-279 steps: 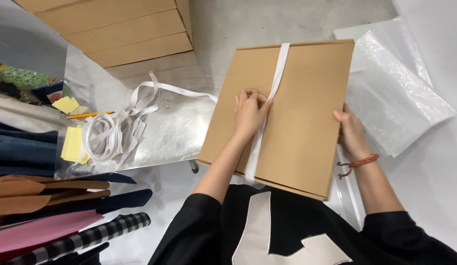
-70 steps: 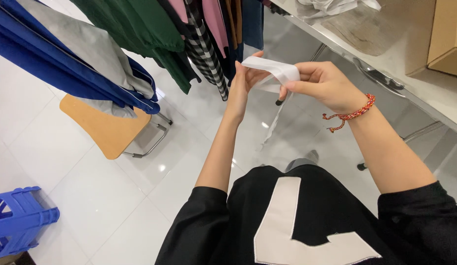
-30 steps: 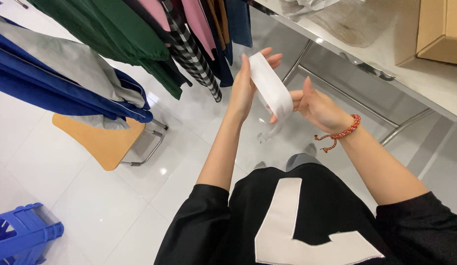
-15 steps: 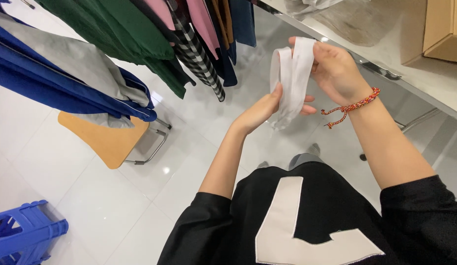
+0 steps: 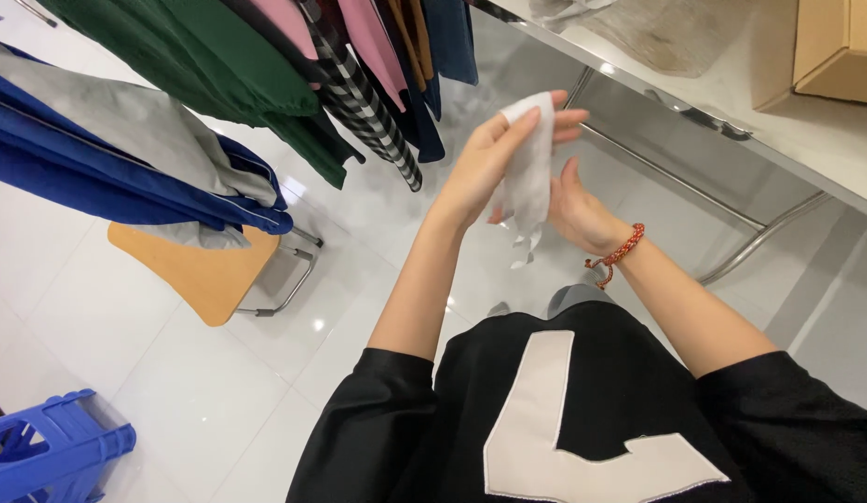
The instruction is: The person unpacks a cardboard box, removes a plastic-wrapped brown garment, and places it on a hanger. They then take another brown garment from the rack, fold it neatly on a metal table, and prepare it for storage.
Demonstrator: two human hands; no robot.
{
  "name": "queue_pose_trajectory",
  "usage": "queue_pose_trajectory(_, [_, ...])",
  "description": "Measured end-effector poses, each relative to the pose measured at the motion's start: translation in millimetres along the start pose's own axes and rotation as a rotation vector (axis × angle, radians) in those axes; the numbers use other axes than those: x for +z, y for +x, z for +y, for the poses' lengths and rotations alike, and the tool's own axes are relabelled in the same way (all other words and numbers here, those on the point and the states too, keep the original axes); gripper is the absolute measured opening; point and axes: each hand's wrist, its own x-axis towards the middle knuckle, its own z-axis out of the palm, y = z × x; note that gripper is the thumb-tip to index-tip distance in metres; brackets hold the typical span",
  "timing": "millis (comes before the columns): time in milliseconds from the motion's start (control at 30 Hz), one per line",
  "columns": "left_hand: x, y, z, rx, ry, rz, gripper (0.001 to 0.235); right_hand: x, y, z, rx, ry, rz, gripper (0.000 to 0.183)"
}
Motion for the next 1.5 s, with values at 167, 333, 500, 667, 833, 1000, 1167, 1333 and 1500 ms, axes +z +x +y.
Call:
queue_pose_trajectory(167, [-30, 8, -20, 0.037, -0.136, 0.194, 0.057, -44, 6, 34, 0.035, 0.006, -0.041, 0.092])
queue_pose_trajectory(333, [-44, -4, -39, 0.001, -0.284, 0.332, 0.069, -41, 2, 18, -0.031, 0.003, -0.054, 0.079])
queue_pose_trajectory(500, [-45, -26, -64, -0.132, -0.286, 0.322, 0.093, -22, -4, -28, -0.098, 0.003, -0.018, 0.07])
queue_pose_trajectory(667, [-25, -36, -94, -0.271, -0.248, 0.236, 0.113, -25, 10, -42, -0.128, 0.011, 0.005, 0.072])
queue_pose_trajectory(833, [36, -44, -16, -0.38, -0.026, 0.136, 0.101, -7, 7, -74, -0.09, 0.057, 0.056, 0.071])
queue_pose_trajectory(1000, [4, -43, -65, -0.349, 0.328, 0.121, 0.077, -24, 25, -70, -0.015, 0.278, 0.11, 0.076])
queue_pose_trajectory(1167, [-31, -46, -114, -0.34, 0.631, 0.122, 0.068, -71, 35, -43, 0.021, 0.446, 0.116, 0.067])
queue_pose_trajectory(1333, [-20, -32, -87, -0.226, 1.046, 0.045, 0.03, -104, 36, -39, 0.061, 0.423, 0.209, 0.024])
queue_pose_trajectory(1500, [-26, 1, -107, -0.1, 1.305, 0.043, 0.016, -167, 53, -36, 0.187, 0.035, 0.321, 0.012])
